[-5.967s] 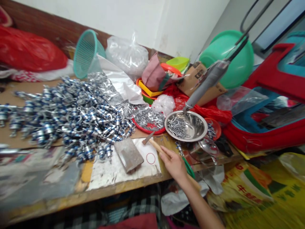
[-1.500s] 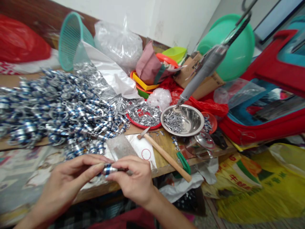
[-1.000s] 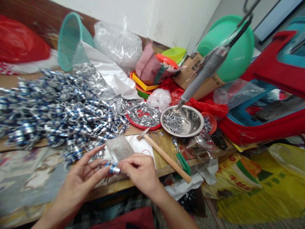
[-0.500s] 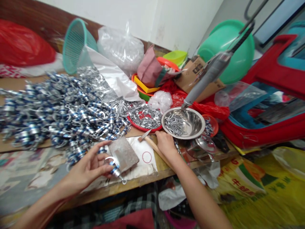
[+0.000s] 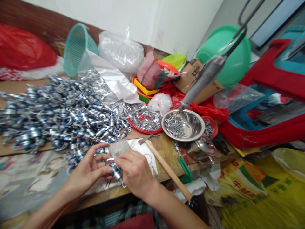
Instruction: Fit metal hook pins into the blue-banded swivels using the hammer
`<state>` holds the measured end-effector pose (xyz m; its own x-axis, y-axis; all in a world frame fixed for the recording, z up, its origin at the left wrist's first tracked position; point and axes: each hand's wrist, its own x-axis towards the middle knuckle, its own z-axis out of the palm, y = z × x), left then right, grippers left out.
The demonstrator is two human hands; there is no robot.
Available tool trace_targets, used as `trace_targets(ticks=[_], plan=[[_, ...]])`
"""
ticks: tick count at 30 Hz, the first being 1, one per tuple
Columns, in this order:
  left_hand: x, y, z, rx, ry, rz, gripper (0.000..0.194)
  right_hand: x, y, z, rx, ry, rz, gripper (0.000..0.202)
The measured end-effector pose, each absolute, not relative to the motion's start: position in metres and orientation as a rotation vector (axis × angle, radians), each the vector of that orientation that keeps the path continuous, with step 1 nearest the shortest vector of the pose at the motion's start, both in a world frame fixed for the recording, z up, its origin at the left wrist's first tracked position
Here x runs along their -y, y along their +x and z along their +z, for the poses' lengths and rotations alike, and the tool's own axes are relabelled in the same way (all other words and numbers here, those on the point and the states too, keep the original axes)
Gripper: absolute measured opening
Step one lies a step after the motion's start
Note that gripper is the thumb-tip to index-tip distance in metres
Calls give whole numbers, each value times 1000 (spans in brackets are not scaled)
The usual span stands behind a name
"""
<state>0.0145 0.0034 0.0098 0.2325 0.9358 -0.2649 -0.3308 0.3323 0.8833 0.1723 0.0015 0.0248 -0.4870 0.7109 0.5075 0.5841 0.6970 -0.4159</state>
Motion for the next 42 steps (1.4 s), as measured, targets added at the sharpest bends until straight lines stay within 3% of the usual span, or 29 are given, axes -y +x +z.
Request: trace_targets(ticks=[9, 15, 18, 22, 25, 29, 35, 42], plan=[[-2, 16, 9, -907, 739, 1042, 62, 28, 164, 21, 2365, -1278, 103, 34], [-2, 15, 9, -919, 756, 1034, 63, 34, 169, 22, 2337, -1328, 267, 46], [-2, 14, 7, -939, 772, 1027, 63, 22, 191, 18, 2149, -1347, 303, 42], [-2, 13, 5, -937, 783, 1019, 65, 0, 242, 2, 2003, -1810, 23, 42], [-2, 13, 5, -945, 784, 1029, 63, -5, 266, -6, 2108, -1983, 192, 28], [-2, 14, 7, -950, 781, 1026, 64, 13, 260, 10, 2055, -1778, 271, 17], [-3, 14, 3, -972, 797, 1040, 64, 47, 234, 48, 2196, -1225, 154, 50], [-2, 13, 0, -983, 821, 1057, 64, 62, 230, 36, 2341, -1253, 185, 55]])
